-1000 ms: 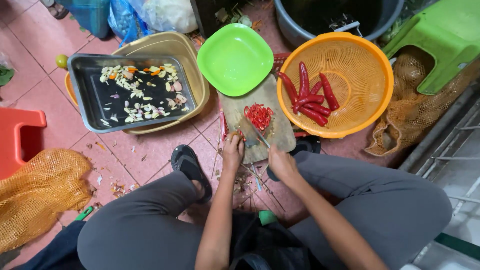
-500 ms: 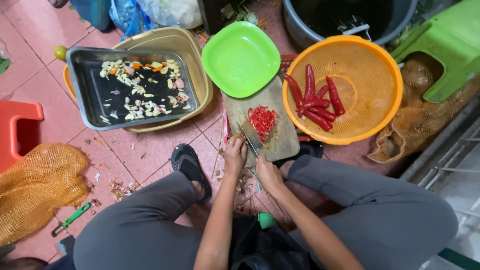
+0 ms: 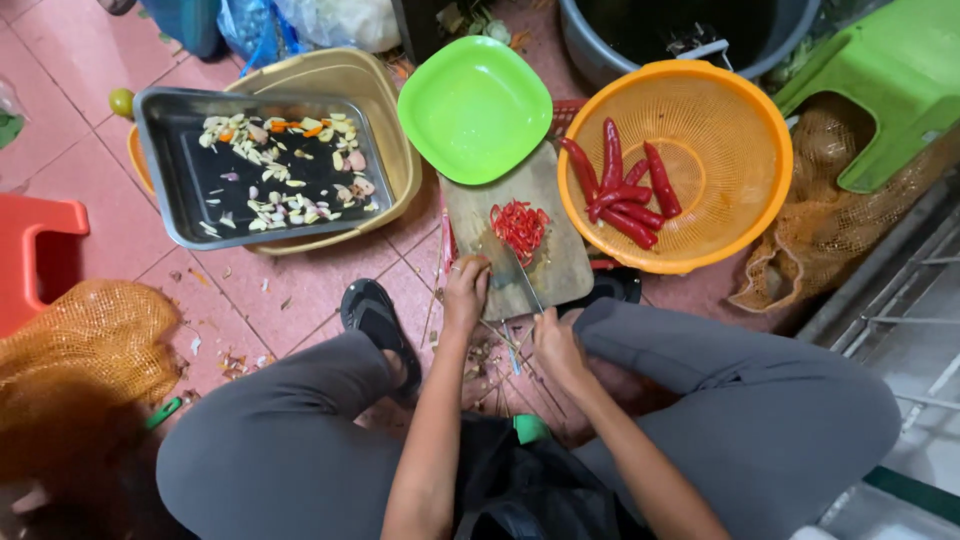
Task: Cutting shallots and red chillies on a wooden board.
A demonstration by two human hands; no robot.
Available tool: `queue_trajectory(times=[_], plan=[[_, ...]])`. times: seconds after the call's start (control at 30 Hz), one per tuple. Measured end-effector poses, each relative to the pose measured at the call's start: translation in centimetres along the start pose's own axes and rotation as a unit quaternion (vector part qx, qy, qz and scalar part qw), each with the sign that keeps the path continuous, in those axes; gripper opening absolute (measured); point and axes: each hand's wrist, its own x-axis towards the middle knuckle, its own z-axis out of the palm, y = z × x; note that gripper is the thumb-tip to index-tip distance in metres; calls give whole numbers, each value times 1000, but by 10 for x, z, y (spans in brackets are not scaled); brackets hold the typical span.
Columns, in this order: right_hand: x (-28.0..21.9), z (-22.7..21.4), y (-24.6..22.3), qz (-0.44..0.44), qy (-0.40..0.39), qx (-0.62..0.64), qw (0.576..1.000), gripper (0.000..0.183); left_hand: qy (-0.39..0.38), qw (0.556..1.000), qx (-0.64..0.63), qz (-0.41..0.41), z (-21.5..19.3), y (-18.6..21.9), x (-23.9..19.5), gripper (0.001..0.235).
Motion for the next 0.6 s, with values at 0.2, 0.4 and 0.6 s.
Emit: queue_trajectory(times=[0.2, 0.4, 0.6], plan=[[-3, -2, -12, 13, -16, -24, 999, 29, -31, 999, 37, -20, 6, -10, -4, 13], [-16, 15, -7, 0, -39, 5, 999, 27, -52, 998, 30, -28, 2, -11, -4, 15], [-3, 33, -4, 4, -57, 20, 998, 25, -32, 998, 53, 3, 7, -20, -9, 17]])
